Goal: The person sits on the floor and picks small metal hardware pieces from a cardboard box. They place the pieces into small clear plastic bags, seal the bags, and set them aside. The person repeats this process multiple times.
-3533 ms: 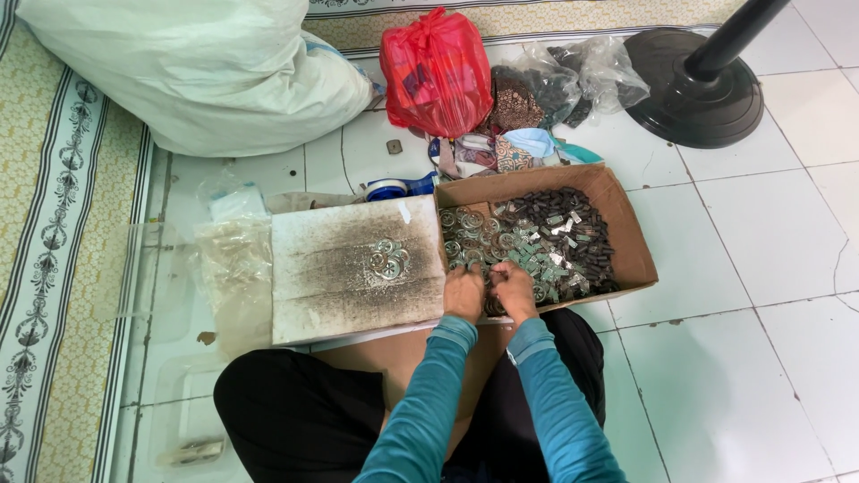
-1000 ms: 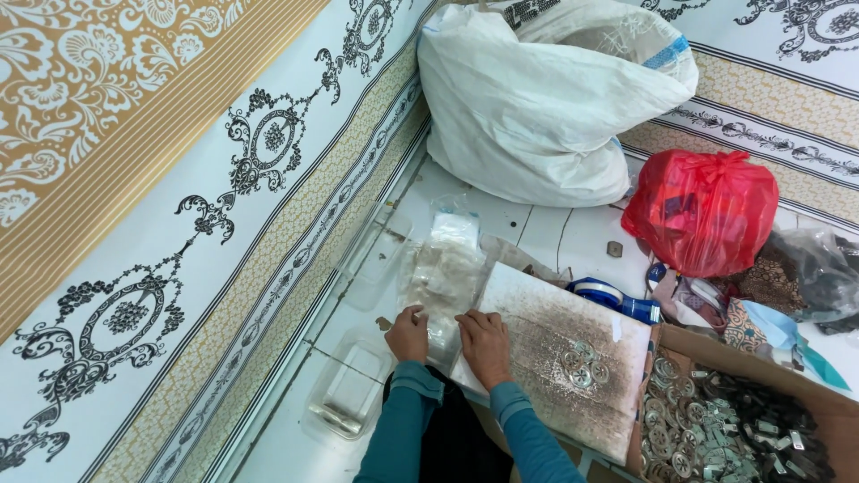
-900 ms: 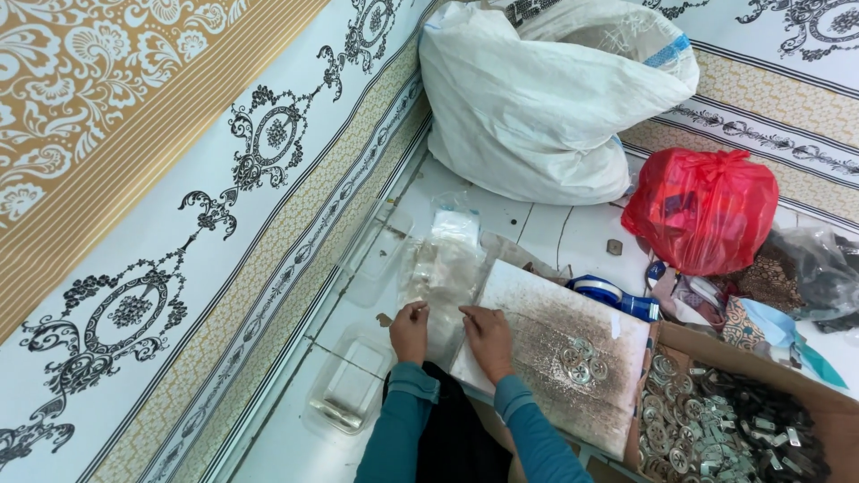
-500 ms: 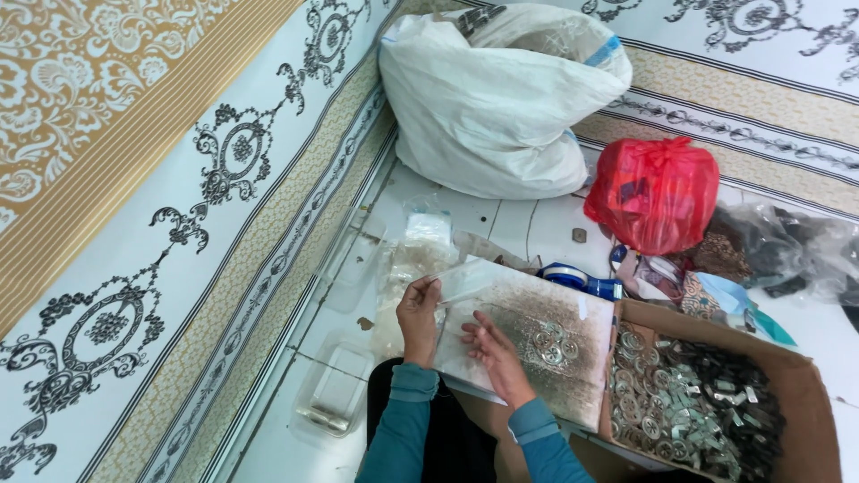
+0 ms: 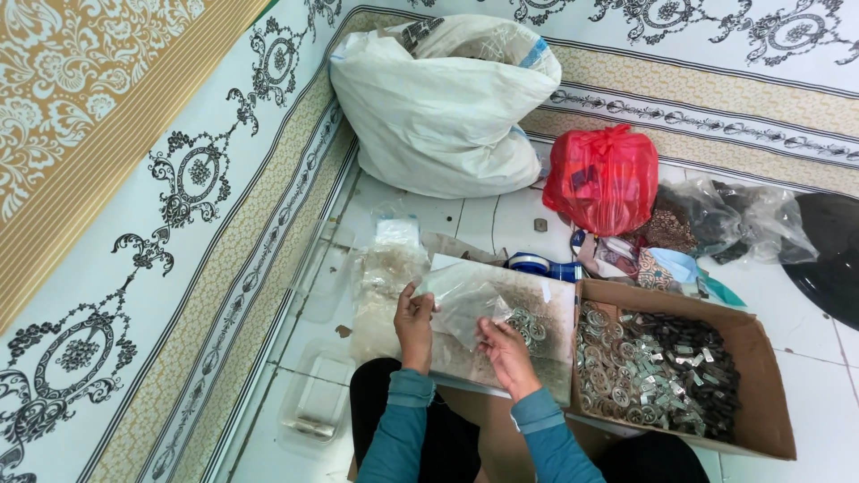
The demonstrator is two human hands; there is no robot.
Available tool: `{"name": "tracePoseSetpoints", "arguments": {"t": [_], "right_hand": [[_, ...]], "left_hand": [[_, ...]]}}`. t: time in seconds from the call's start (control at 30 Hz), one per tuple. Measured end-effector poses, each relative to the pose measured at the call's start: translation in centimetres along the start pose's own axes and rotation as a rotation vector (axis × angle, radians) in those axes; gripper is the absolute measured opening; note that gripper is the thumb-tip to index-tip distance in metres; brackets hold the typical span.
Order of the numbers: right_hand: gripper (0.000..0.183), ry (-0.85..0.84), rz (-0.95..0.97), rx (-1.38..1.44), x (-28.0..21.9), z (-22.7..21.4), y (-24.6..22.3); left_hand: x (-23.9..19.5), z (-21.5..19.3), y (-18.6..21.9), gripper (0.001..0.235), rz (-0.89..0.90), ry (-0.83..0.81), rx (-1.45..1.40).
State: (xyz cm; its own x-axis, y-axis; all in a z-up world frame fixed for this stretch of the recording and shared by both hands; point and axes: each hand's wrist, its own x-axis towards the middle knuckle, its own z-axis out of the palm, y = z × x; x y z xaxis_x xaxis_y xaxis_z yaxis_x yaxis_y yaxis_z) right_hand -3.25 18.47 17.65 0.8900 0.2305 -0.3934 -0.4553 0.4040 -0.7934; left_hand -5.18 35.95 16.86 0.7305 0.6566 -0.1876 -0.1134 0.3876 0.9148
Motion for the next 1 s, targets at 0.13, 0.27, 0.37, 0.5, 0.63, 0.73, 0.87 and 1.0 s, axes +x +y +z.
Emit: {"name": "tracePoseSetpoints", "arguments": {"t": [0.13, 0.27, 0.37, 0.5, 0.63, 0.73, 0.87, 1.0], "right_hand": [[0.020, 0.139, 0.011, -0.103, -0.1, -2.3, 1.8], [0.020, 0.217, -0.070, -0.261, 0.9, -4.7, 4.1], [0.020, 0.245, -0.121, -0.418, 1.8, -6.4, 6.1], [0.012, 0.232, -0.317, -0.898, 2.5, -7.4, 7.1], [0.006, 0.209, -0.411, -1.079, 0.5, -6.4, 5.5], [0.007, 0.185, -0.345, -1.029, 1.5, -8.7, 6.8], [0.007, 0.157, -0.371, -0.937, -1.2, -6.6, 3.3], [0.007, 0.123, -0.343, -0.776, -1.6, -6.2, 0.1]], "left_hand": [[0.2, -2.7, -4.3, 0.071, -0.158, 0.013, 0.316], [-4.1, -1.3, 0.5, 0.068, 0.009, 0.072, 0.576], [-6.2, -0.1, -0.3, 0.045, 0.145, -0.163, 0.619], [-7.8, 2.2, -1.4, 0.039, 0.278, -0.492, 0.805], [-8.5, 4.0, 1.0, 0.023, 0.323, -0.490, 0.933], [-7.1, 3.9, -0.6, 0.015, 0.262, -0.511, 0.934], [-6.6, 3.8, -0.4, 0.010, 0.203, -0.508, 0.975], [-6.6, 4.0, 2.2, 0.020, 0.214, -0.459, 1.019]]}}
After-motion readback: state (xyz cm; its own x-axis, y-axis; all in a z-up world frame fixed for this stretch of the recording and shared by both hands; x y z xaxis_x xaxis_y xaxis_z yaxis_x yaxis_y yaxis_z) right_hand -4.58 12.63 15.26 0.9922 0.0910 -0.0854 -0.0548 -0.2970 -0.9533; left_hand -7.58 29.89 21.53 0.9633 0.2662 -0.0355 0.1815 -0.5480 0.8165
